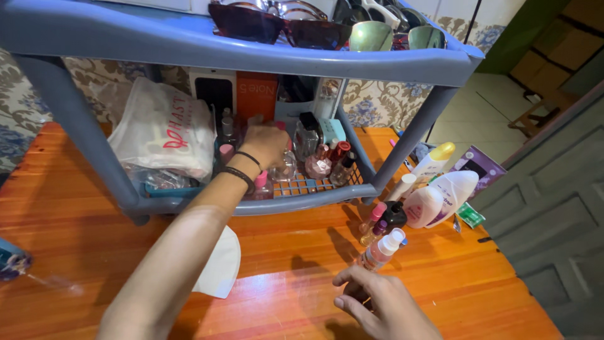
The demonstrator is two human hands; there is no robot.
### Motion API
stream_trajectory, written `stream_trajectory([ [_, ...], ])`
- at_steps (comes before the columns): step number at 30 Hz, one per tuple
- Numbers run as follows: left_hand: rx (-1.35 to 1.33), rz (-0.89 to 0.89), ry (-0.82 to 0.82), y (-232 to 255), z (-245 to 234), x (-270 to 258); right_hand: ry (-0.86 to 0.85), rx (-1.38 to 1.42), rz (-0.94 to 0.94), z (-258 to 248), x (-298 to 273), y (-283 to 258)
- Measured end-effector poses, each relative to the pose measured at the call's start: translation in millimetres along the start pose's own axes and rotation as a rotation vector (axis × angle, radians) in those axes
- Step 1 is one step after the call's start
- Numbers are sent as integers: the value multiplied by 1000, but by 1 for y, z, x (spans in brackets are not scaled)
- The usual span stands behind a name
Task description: The person organizes cosmetic bottles and containers on a wooden table and a blue rolling cart. They pick up various bottles, place them into a basket on the cart, and adjust their positions. The person also handles a small white jar and places it on the table.
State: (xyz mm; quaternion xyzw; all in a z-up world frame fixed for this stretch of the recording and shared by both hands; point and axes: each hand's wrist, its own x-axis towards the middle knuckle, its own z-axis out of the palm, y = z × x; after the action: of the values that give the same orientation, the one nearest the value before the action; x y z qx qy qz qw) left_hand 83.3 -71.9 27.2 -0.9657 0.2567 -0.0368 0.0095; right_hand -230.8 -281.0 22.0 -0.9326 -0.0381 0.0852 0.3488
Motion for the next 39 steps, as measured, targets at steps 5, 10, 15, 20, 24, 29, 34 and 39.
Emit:
stream_trajectory([
  [5,65,-3,-32,2,2,1,34,24,60,-12,-18,33],
  [10,120,23,114,14,-19,-27,154,28,56,-33,-41,80],
  [15,-13,100,422,45,-43,-81,340,25,256,-61,-46,99],
  [20,-197,245,561,85,-60,-119,504,-91,94,-82,-5,105],
  [24,-145,165,560,72,-65,-118,494,-149,42,-96,37,110],
  [29,-204,8,479,19,-53,-102,353,-160,98,-103,84,119],
  [34,-266,25,301,-14,-19,-58,201,-152,133,-103,110,127],
  [39,-273,-1,-38,-13,2,-13,77,-269,82,-108,121,116],
])
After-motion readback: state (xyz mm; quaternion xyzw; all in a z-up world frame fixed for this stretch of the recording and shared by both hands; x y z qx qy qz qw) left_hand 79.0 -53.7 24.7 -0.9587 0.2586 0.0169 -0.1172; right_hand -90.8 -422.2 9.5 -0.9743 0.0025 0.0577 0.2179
